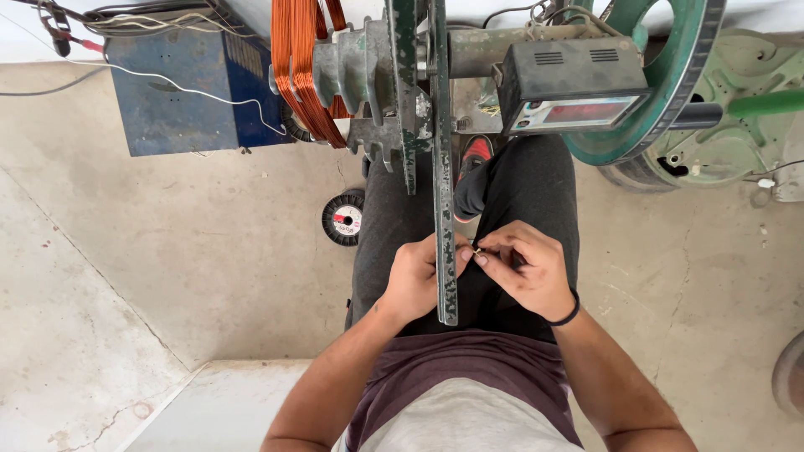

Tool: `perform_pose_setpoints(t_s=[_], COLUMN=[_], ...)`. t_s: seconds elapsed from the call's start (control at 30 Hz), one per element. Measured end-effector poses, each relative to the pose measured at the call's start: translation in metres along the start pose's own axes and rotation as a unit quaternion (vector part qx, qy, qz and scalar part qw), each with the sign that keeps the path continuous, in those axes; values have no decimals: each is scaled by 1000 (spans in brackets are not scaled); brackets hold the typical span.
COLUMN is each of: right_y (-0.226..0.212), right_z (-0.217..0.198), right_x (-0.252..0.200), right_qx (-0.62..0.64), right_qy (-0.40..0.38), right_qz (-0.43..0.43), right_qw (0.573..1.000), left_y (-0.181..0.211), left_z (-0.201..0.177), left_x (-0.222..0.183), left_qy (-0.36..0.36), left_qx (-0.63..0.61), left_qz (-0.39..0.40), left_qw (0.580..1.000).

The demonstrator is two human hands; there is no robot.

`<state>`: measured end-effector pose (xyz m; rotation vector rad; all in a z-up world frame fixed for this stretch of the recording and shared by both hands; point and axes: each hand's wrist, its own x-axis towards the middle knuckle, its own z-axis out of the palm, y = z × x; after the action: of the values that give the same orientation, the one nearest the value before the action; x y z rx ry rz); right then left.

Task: Tying and securing copper wire coils on a winding machine using pliers

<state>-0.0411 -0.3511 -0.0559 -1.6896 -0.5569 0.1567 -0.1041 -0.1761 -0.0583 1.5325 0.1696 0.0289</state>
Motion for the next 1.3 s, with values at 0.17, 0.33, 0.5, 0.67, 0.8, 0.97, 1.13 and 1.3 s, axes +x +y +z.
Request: perform_pose_setpoints(t_s=[0.17, 0.33, 0.5, 0.67, 0.8, 0.97, 1.13, 1.3], right_y=[-1, 6, 11, 8, 1, -7, -5, 0], right_z=[2, 3, 3, 3, 3, 3, -1, -2], right_x=[1, 0, -2, -2, 0, 2, 0, -2], right_qx=[6, 11, -2, -3, -24, -64, 2, 39], right_qy=[-1, -8, -13, -17, -30, -59, -87, -95], right_qz=[-12, -29, -26, -24, -26, -25, 23, 66], right_qw=[1000, 999, 1000, 1000, 999, 996, 996, 992], left_y=[-4, -2, 18, 17, -2, -14, -19, -19], left_z=[0, -1, -4, -7, -8, -6, -8, -5], left_x=[-2, -1, 6, 10, 7, 5, 4, 3], left_qy=[2, 5, 21, 15, 9, 18, 23, 26], left_qx=[-10, 15, 59, 95, 172, 231, 260, 250], left_qz=[-6, -1, 70, 113, 152, 182, 214, 225], left_qw=[1000, 1000, 996, 989, 973, 956, 941, 941])
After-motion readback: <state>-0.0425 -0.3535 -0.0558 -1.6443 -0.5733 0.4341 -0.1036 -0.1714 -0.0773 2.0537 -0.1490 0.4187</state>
